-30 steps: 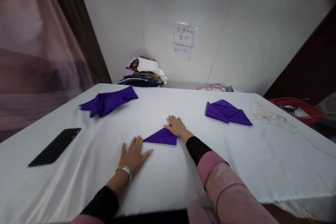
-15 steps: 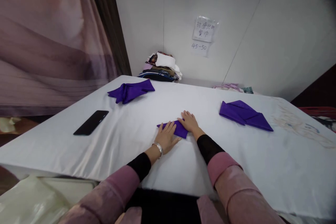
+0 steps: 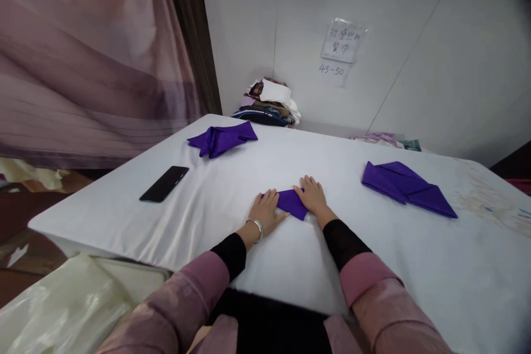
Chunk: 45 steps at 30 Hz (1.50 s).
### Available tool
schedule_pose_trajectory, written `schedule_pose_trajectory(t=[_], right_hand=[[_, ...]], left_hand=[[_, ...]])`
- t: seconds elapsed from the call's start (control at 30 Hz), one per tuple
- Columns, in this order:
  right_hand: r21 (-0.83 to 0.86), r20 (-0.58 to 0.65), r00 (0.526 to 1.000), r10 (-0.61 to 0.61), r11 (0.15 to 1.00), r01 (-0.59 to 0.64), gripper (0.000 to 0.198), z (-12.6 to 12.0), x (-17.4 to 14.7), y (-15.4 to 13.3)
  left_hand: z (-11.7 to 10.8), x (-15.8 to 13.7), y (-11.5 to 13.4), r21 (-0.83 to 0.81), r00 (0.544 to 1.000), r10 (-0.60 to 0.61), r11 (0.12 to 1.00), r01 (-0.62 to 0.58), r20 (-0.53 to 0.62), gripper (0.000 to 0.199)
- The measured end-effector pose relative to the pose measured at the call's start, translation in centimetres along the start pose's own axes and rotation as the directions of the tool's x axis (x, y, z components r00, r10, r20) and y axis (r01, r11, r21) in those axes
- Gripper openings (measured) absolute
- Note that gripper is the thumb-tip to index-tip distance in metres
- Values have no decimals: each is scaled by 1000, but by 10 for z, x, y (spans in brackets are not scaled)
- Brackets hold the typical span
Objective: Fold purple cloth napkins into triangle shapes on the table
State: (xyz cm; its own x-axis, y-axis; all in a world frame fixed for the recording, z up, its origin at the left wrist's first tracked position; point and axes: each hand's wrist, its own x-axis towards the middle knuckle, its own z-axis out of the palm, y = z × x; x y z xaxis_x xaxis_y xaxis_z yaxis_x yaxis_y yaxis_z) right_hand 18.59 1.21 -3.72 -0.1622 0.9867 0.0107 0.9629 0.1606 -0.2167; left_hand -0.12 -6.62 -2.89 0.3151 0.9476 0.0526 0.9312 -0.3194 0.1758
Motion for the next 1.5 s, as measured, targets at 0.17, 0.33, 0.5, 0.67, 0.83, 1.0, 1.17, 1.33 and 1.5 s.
schedule_pose_trajectory(t=[0.17, 0.33, 0.5, 0.67, 0.83, 1.0, 1.17, 1.33, 1.5], right_hand=[[3, 18, 1000, -3, 1000, 3, 65, 1, 0, 1], [8, 10, 1000, -2, 1000, 2, 65, -1, -1, 0], [24, 7, 1000, -2, 1000, 2, 65, -1, 0, -1], [23, 16, 1000, 0, 1000, 0, 66, -1, 1, 0], [25, 18, 1000, -7, 1000, 7, 62, -4, 0, 0], [30, 13, 1000, 9, 1000, -9, 65, -3, 0, -1], [34, 32, 999, -17, 999, 16, 66, -3, 2, 1], [30, 37, 998, -57, 998, 56, 66, -6, 4, 9], [-6, 68, 998, 2, 1000, -2, 64, -12, 9, 29]], left_hand=[[0, -15, -17, 23, 995, -98, 995, 97, 5, 72], [-8, -18, -20, 22, 990, -138, 990, 138, 31, 68], [-12, -14, -16, 45, 987, -162, 986, 162, 8, 65], [-13, -6, 13, 64, 993, 40, 997, -33, -109, 66], [-6, 19, 43, 9, 983, 165, 986, -164, -80, 70], [10, 34, 32, -5, 999, 24, 1000, -24, 32, 81], [15, 33, 26, -7, 999, 32, 999, -31, 28, 80], [14, 33, 27, 1, 999, 35, 999, -35, 18, 80], [13, 33, 28, -2, 999, 36, 999, -36, 34, 75]])
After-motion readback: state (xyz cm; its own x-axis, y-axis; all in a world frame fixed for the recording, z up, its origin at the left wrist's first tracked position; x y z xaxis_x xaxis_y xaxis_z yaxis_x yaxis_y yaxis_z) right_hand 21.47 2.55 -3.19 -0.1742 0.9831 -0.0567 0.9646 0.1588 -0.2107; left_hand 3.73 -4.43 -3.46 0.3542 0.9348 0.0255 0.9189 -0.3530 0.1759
